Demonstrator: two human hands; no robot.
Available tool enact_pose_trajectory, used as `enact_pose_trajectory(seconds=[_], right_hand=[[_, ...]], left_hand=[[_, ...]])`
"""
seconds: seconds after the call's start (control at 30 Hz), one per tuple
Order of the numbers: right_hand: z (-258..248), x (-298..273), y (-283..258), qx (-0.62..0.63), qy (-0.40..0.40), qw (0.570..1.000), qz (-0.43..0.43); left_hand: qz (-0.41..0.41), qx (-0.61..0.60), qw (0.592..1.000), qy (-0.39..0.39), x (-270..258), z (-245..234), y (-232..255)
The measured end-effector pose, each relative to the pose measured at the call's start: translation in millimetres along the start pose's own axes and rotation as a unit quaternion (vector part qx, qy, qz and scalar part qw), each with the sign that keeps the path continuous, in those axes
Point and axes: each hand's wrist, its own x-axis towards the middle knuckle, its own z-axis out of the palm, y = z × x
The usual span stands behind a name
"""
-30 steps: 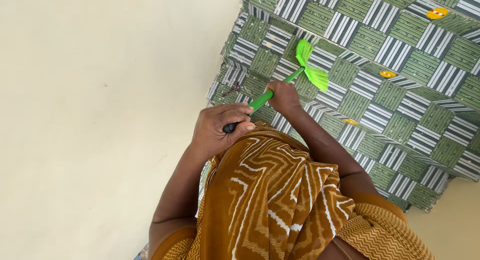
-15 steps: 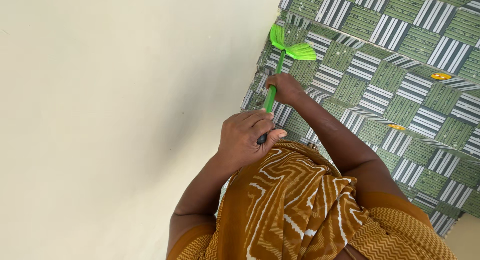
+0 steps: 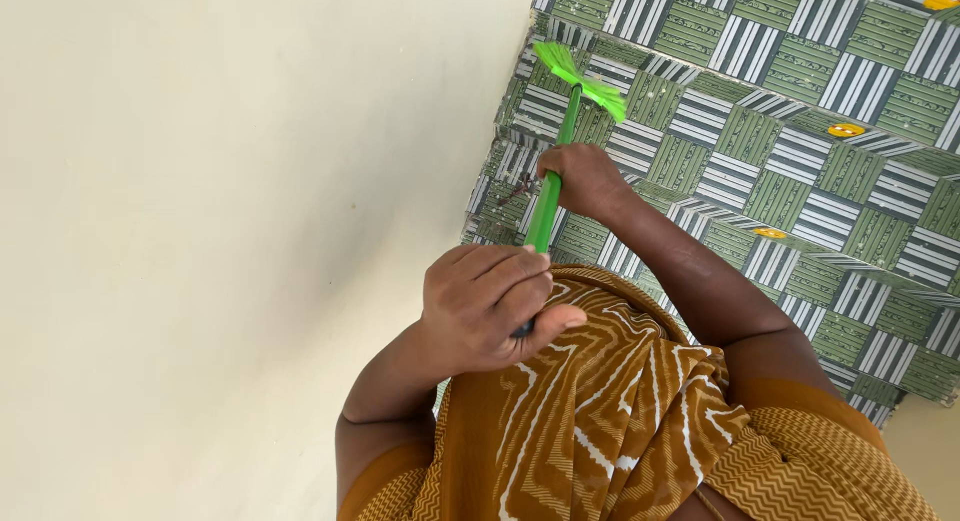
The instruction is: The person sweeps a patterned floor using a green broom. They move the broom back and forth across the surface, gathering debris into a pile.
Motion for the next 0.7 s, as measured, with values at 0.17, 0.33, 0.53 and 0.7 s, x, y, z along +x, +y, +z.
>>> enact_pose_trajectory(seconds=[0.17, 0.33, 0.53, 0.7], right_hand=[[51.7, 57.0, 86.5, 0.034, 0.068, 0.995, -0.071], [90.9, 34.8, 60.4, 0.053, 0.008, 0.99, -0.131], [40.9, -42.4, -30.4, 0.065, -0.088, 0.981, -0.162], [10.8, -40.3, -16.7, -0.01, -0.069, 0.991, -0.11]], left_hand=[[-0.099, 0.033, 0.994, 0.017, -23.3, 93.9, -43.1], [-0.041, 0.055, 0.998, -0.01, -43.1, 66.5, -23.2], [0.056, -0.006, 0.995, 0.077, -13.5, -4.3, 43.8], [0.086, 0.008, 0.992, 0.097, -8.1, 3.7, 48.2]])
